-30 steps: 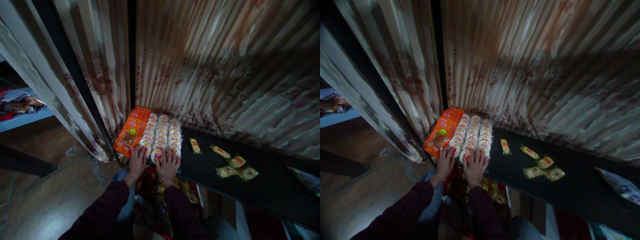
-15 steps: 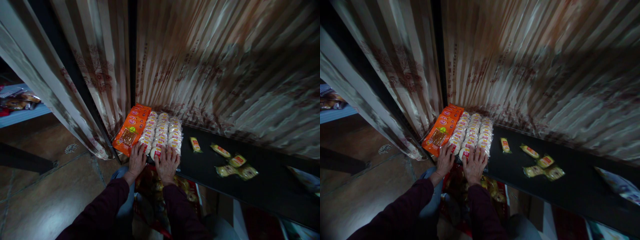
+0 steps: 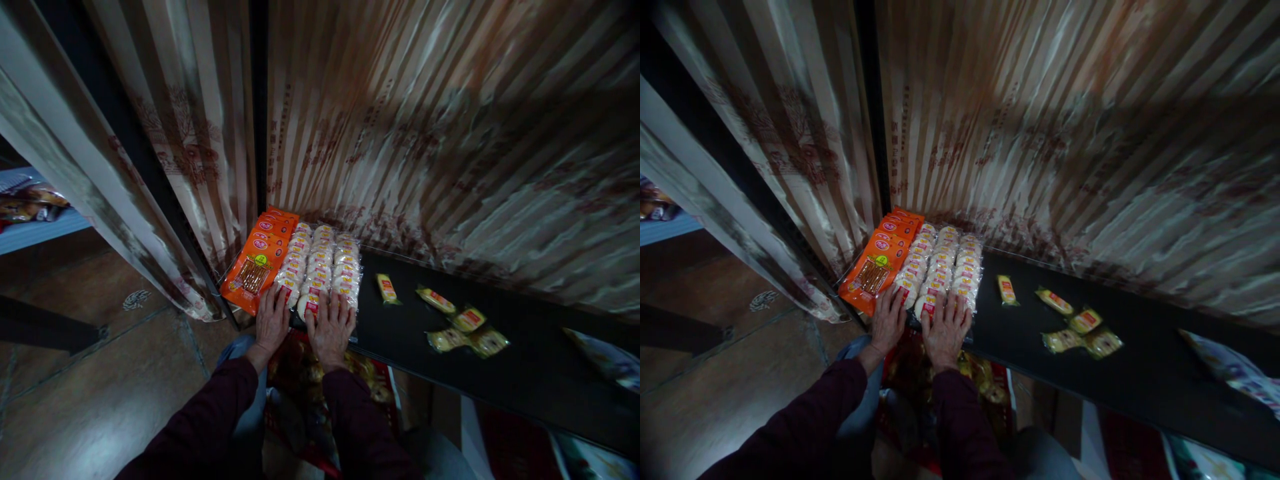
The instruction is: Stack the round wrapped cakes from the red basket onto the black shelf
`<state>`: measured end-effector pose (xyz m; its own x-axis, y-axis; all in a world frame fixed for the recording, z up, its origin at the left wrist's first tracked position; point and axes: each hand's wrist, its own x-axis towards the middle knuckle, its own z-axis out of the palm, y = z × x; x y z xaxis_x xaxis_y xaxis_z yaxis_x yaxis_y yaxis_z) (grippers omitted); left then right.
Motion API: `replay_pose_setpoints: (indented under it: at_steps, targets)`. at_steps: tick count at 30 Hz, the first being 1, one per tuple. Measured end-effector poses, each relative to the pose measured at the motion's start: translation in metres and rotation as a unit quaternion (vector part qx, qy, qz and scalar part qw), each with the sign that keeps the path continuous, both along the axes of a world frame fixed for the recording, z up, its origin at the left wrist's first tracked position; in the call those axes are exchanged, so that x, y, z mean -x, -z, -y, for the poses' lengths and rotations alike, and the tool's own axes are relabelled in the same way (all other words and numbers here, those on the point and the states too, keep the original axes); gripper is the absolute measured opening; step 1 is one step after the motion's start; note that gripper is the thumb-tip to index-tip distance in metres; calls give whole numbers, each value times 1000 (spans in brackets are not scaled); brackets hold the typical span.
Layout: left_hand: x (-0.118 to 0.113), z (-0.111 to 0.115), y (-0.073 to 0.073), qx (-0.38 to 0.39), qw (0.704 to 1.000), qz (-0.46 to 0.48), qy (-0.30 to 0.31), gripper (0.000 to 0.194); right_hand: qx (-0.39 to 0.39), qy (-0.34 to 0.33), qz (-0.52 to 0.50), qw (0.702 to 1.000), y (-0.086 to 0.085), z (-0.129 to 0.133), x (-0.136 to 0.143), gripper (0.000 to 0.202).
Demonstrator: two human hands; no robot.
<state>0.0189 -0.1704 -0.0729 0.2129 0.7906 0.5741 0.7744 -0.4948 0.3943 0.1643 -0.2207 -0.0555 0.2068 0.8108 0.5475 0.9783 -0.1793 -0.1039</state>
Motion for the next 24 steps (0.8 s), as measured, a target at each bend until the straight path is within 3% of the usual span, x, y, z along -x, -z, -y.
replay_pose_setpoints:
  at_steps: [9, 24]
  targets:
    - [-2, -2, 4, -15, 1000, -9, -1, 48, 32, 15, -6, 999, -4, -1, 1, 53]
    - [-4, -1, 1, -12, 1000, 13, -12, 45, 19, 6, -2, 1000, -3, -2, -1, 52]
